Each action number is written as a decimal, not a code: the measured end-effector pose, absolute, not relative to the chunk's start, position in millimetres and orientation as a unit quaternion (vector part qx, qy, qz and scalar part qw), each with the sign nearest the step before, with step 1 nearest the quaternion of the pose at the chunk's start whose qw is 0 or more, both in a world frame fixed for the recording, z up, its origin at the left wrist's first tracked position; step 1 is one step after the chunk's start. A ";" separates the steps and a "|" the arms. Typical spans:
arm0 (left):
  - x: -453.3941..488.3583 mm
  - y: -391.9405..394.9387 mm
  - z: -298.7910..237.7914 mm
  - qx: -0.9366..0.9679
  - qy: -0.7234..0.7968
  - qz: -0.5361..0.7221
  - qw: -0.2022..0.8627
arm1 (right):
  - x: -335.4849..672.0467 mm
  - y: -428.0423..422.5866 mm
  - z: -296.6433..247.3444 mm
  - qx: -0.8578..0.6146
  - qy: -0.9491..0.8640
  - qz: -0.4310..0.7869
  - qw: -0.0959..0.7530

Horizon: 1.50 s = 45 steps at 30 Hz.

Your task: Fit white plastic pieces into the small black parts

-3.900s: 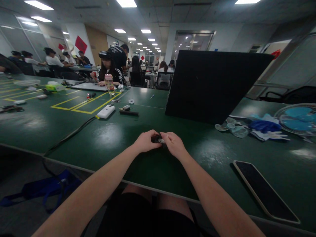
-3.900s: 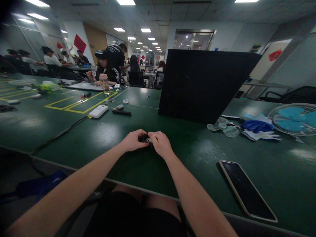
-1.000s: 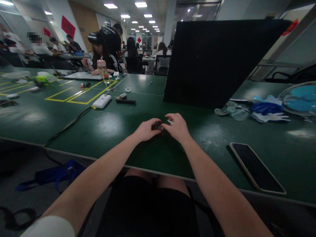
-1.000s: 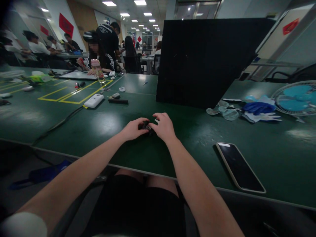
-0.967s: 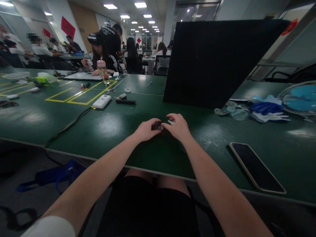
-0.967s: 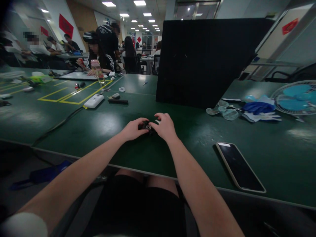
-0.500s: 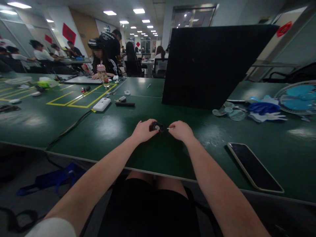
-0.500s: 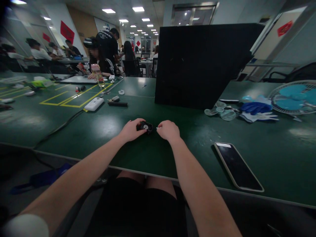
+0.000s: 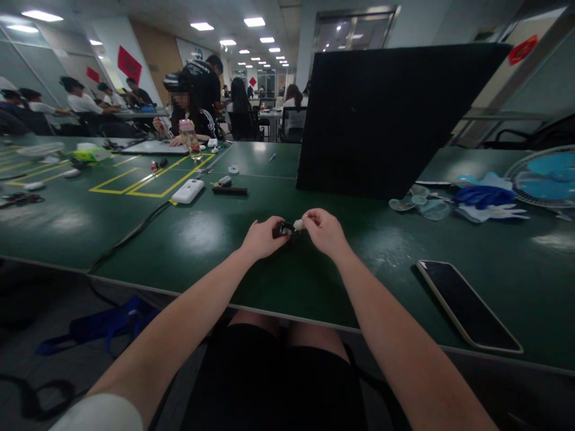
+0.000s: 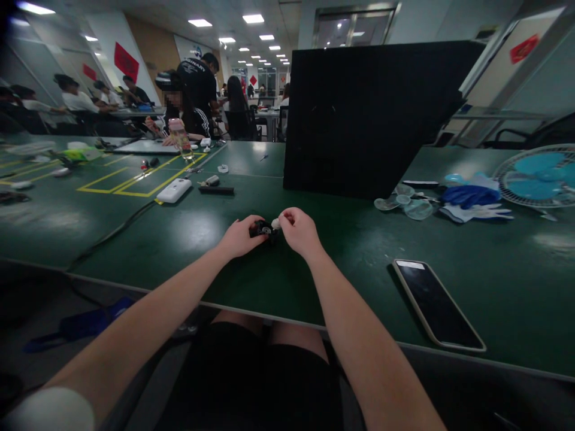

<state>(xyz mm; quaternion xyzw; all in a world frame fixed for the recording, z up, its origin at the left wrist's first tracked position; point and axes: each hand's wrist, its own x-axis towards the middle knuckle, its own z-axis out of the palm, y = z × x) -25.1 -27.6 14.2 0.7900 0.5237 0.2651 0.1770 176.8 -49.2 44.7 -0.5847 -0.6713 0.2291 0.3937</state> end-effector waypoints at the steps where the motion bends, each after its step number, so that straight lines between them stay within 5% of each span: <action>1: -25.1 -27.6 14.3 0.790 0.525 0.263 0.177 | 176.5 -48.6 43.0 -0.584 -0.678 0.230 0.383; 13: -28.0 -26.1 13.6 0.795 0.524 0.261 0.160 | 176.9 -50.9 40.8 -0.591 -0.738 0.183 0.271; 25: -100.2 -3.1 3.2 0.716 0.557 0.348 0.236 | 188.0 -46.2 43.7 -0.631 -0.686 0.203 0.300; 34: -261.2 -1.9 27.9 0.730 0.646 0.218 -0.048 | 181.7 -40.6 33.0 -0.608 -0.727 0.221 0.228; 39: -283.3 -10.9 40.7 0.779 0.612 0.106 -0.090 | 189.3 -31.7 26.5 -0.614 -0.735 0.203 0.205; 45: -296.7 2.8 29.8 0.620 0.731 0.272 -0.085 | 190.8 -29.5 25.8 -0.616 -0.737 0.199 0.195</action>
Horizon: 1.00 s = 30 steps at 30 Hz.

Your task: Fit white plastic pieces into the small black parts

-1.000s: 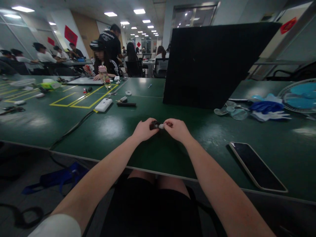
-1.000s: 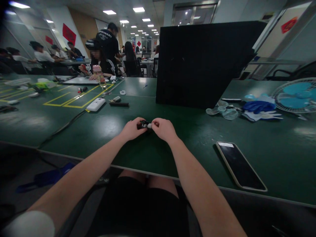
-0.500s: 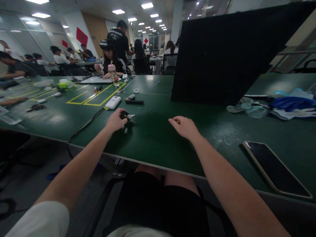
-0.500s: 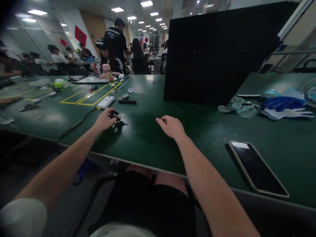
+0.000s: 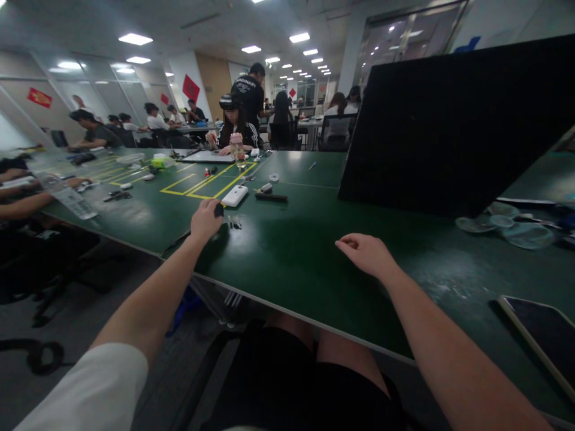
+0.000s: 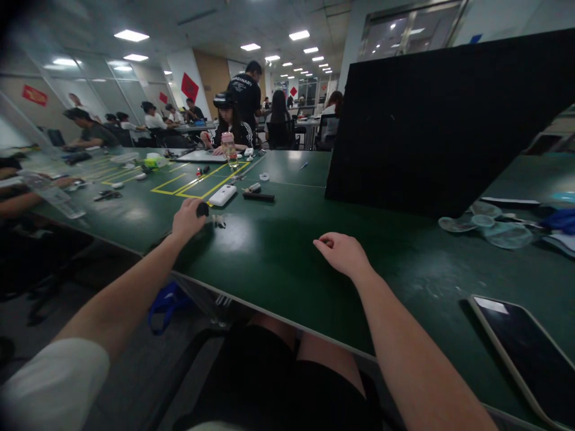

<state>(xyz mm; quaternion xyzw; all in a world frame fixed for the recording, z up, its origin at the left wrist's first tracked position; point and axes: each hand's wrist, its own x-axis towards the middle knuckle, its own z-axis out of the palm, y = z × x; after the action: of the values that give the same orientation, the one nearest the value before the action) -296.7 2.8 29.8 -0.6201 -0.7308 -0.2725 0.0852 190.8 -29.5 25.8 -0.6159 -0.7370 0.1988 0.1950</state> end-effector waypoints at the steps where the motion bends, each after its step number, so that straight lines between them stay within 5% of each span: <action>1: -297.6 8.9 27.3 -0.581 -0.751 -0.305 0.070 | 190.7 -29.9 26.4 -0.618 -0.735 0.199 0.196; 10: -240.2 57.6 13.2 -0.544 -0.737 -0.378 -0.136 | 191.1 -32.3 26.1 -0.610 -0.733 0.222 0.200; 20: -35.8 24.8 -4.0 -0.725 -0.543 -0.340 -0.252 | 188.1 -37.1 29.8 -0.610 -0.754 0.162 0.180; 30: 35.7 -0.5 -0.8 -0.431 -0.470 -0.503 -0.583 | 193.7 -38.0 29.7 -0.591 -0.770 0.160 0.177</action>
<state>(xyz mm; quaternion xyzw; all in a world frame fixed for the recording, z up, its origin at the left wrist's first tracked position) 35.7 -0.5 -0.8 -0.4315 -0.4702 -0.5034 -0.5825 193.7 -38.0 29.7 -0.5913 -0.7703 0.1603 0.1768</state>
